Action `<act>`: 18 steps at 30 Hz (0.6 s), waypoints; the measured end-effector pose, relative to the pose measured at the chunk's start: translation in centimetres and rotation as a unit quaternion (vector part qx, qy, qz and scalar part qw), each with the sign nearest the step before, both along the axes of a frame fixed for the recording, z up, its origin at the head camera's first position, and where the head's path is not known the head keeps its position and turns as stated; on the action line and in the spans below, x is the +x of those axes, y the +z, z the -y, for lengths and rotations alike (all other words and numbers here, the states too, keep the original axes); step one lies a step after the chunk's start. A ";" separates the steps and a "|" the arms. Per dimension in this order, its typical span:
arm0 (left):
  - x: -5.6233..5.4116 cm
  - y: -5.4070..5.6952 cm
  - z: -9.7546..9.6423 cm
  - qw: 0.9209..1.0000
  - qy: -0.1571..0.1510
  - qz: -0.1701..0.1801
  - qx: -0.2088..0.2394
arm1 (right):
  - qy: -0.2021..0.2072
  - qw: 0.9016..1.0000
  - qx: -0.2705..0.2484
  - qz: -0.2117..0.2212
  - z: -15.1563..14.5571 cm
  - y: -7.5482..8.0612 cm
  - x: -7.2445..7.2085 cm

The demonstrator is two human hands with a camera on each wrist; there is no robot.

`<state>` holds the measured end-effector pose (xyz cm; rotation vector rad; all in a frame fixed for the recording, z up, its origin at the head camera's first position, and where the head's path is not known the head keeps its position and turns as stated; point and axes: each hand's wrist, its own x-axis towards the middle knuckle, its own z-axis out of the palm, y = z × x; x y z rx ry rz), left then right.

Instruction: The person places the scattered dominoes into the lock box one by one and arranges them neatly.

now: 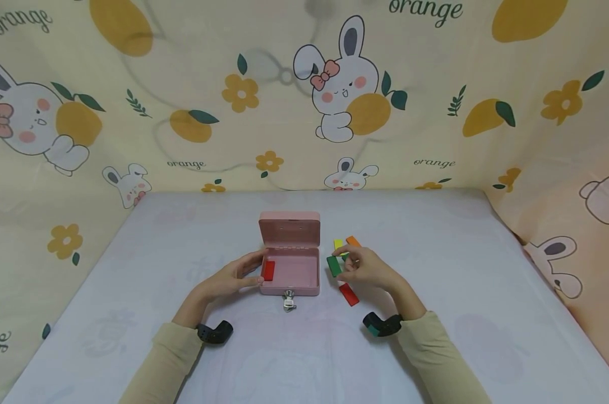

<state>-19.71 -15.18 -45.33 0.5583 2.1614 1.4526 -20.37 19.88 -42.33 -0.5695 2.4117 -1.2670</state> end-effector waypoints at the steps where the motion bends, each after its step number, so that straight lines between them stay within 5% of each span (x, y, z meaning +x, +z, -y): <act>1: 0.0 0.0 0.0 1.000 0.000 0.001 0.000 | -0.002 1.000 -0.001 -0.001 0.1 0.0 0.0; 18: 0.1 0.1 -0.1 1.000 0.005 -0.003 -0.004 | -0.001 0.999 -0.041 -0.015 2.1 -0.3 0.5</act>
